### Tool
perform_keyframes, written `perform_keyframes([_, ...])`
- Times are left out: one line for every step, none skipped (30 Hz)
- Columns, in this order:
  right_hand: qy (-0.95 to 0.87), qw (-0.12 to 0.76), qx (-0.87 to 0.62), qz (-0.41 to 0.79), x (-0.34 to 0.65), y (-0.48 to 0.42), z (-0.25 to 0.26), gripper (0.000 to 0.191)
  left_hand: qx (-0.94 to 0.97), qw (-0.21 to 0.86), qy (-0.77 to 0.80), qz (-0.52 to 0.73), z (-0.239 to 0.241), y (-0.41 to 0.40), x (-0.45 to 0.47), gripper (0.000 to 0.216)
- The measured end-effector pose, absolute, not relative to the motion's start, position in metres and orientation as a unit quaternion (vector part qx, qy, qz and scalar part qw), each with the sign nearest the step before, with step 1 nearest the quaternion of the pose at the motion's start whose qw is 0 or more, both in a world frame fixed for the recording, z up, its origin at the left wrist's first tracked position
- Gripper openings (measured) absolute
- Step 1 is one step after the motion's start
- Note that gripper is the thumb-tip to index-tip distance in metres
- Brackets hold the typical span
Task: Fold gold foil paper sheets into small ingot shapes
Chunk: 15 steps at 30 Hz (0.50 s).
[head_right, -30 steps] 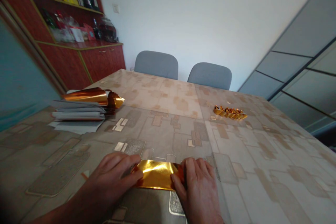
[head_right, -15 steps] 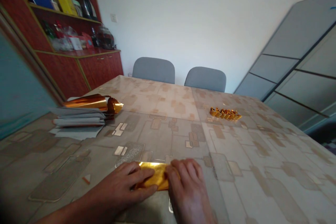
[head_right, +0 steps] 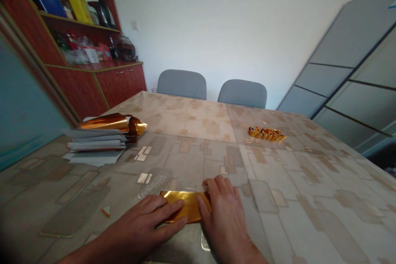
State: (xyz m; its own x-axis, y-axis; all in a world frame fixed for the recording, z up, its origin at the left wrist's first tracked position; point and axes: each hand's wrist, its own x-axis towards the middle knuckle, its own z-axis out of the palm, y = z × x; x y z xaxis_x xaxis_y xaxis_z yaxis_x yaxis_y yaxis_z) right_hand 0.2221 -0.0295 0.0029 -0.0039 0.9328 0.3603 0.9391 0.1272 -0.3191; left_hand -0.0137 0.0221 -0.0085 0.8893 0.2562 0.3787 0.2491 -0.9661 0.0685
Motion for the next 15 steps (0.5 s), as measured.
perform_keyframes([-0.701, 0.239, -0.672, -0.005, 0.225, -0.030, 0.000, 0.009, 0.973, 0.016, 0.132, 0.189, -0.008, 0.021, -0.014, 0.045])
perform_keyframes([-0.696, 0.233, -0.680, 0.001, 0.228, -0.031, -0.002, 0.005, 0.974, 0.022, 0.133, 0.180, -0.008, 0.021, -0.014, 0.046])
perform_keyframes([-0.694, 0.228, -0.683, 0.007, 0.231, -0.033, -0.004, 0.003, 0.976, 0.026, 0.134, 0.172, -0.008, 0.020, -0.014, 0.047])
perform_keyframes([-0.692, 0.227, -0.685, 0.010, 0.234, -0.035, -0.006, 0.005, 0.977, 0.026, 0.137, 0.163, -0.008, 0.020, -0.015, 0.047])
perform_keyframes([-0.689, 0.228, -0.688, 0.012, 0.236, -0.037, -0.006, 0.007, 0.977, 0.025, 0.138, 0.158, -0.009, 0.020, -0.015, 0.047])
perform_keyframes([-0.685, 0.232, -0.690, 0.017, 0.238, -0.038, -0.007, 0.009, 0.978, 0.023, 0.138, 0.155, -0.009, 0.019, -0.015, 0.046])
perform_keyframes([-0.680, 0.237, -0.694, 0.024, 0.240, -0.039, -0.007, 0.011, 0.978, 0.019, 0.136, 0.159, -0.010, 0.019, -0.015, 0.044])
perform_keyframes([-0.675, 0.243, -0.696, 0.036, 0.241, -0.039, -0.006, 0.011, 0.977, 0.013, 0.137, 0.165, -0.011, 0.019, -0.015, 0.043])
perform_keyframes([-0.671, 0.249, -0.697, 0.052, 0.241, -0.039, -0.006, 0.011, 0.976, 0.010, 0.140, 0.167, -0.011, 0.018, -0.014, 0.041])
perform_keyframes([-0.668, 0.253, -0.696, 0.070, 0.240, -0.039, -0.006, 0.010, 0.975, 0.007, 0.142, 0.168, -0.011, 0.017, -0.014, 0.040])
perform_keyframes([-0.665, 0.256, -0.696, 0.085, 0.239, -0.039, -0.007, 0.008, 0.976, 0.008, 0.144, 0.166, -0.011, 0.016, -0.014, 0.039])
perform_keyframes([-0.663, 0.255, -0.697, 0.095, 0.237, -0.038, -0.007, 0.006, 0.976, 0.011, 0.147, 0.158, -0.011, 0.015, -0.013, 0.040])
perform_keyframes([-0.661, 0.250, -0.701, 0.097, 0.235, -0.038, -0.008, 0.003, 0.977, 0.014, 0.152, 0.148, -0.011, 0.013, -0.013, 0.040])
perform_keyframes([-0.659, 0.240, -0.707, 0.093, 0.233, -0.038, -0.009, 0.002, 0.978, 0.015, 0.156, 0.140, -0.011, 0.012, -0.013, 0.040])
perform_keyframes([-0.658, 0.229, -0.713, 0.082, 0.231, -0.038, -0.010, 0.006, 0.978, 0.012, 0.158, 0.138, -0.011, 0.010, -0.013, 0.041])
